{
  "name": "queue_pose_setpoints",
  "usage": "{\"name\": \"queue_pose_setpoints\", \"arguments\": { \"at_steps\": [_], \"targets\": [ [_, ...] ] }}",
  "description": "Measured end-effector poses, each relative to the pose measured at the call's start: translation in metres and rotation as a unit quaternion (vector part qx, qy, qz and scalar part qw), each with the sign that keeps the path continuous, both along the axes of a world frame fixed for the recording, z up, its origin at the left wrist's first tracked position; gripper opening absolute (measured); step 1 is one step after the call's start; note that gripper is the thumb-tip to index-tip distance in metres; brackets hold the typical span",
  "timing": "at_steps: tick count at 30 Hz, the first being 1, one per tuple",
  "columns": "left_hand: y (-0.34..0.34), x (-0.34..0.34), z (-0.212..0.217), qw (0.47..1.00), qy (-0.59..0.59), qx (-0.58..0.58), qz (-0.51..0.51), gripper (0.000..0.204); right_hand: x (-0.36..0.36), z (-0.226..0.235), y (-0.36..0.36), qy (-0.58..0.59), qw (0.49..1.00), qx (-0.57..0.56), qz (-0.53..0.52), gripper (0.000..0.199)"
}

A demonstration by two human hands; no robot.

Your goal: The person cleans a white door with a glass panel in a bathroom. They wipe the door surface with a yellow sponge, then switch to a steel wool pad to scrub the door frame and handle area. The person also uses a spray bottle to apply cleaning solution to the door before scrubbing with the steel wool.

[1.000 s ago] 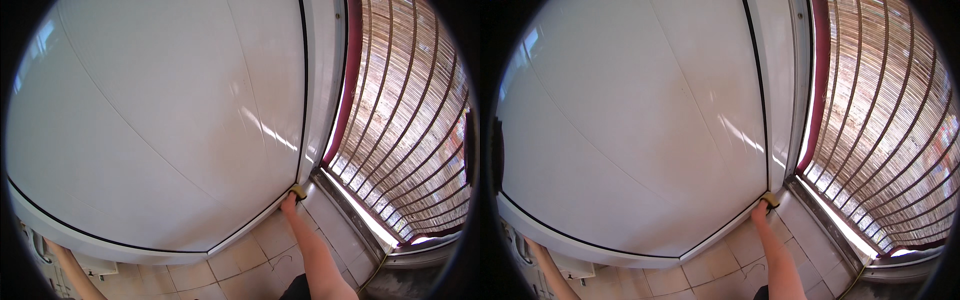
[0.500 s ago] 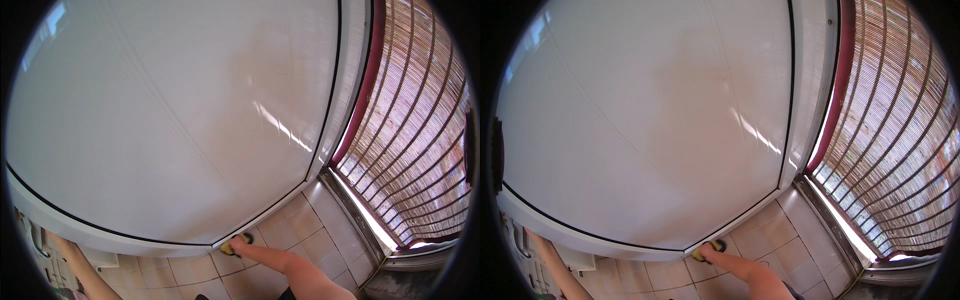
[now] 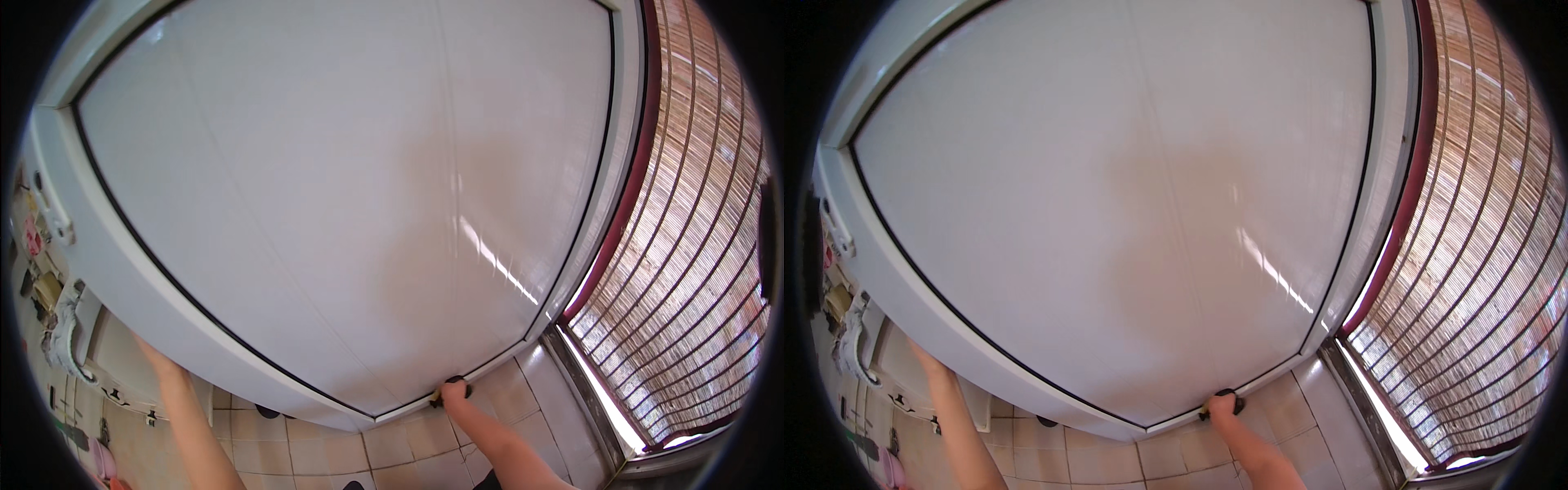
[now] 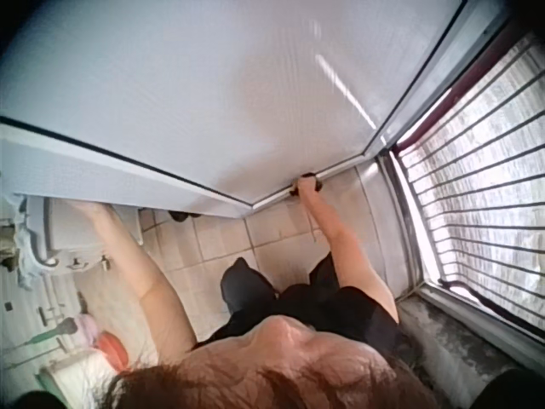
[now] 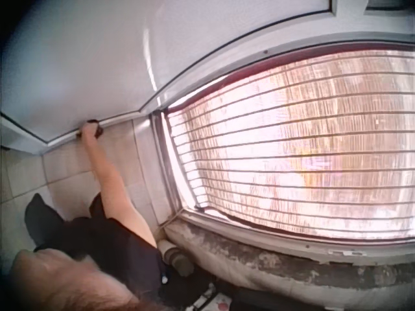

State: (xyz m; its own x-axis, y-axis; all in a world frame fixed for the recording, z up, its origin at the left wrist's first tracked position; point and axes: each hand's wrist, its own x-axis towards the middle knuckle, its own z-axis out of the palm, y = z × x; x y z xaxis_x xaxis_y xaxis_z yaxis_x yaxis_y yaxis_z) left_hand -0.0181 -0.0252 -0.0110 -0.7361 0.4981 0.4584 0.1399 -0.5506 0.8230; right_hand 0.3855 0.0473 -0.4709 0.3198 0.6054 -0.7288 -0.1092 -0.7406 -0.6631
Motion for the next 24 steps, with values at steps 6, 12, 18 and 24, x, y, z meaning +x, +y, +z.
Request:
{"name": "queue_pose_setpoints", "arguments": {
  "at_steps": [6, 12, 18, 24],
  "targets": [
    [0.007, 0.036, 0.027, 0.997, 0.081, -0.001, -0.01, 0.043, 0.014, -0.009, -0.008, -0.034, 0.978, 0.194, -0.065, 0.052],
    [-0.03, 0.005, 0.008, 0.98, 0.18, -0.063, 0.054, 0.043, -0.036, 0.099, -0.062, 0.084, 0.978, 0.188, 0.027, 0.042],
    [-0.062, 0.013, 0.009, 0.969, 0.181, -0.152, 0.077, 0.05, -0.053, 0.216, -0.099, 0.384, 0.861, 0.304, 0.136, 0.041],
    [-0.083, -0.014, -0.012, 0.936, 0.276, -0.217, -0.025, 0.054, -0.043, 0.289, -0.154, 0.34, 0.86, 0.332, 0.188, 0.042]
  ]
}}
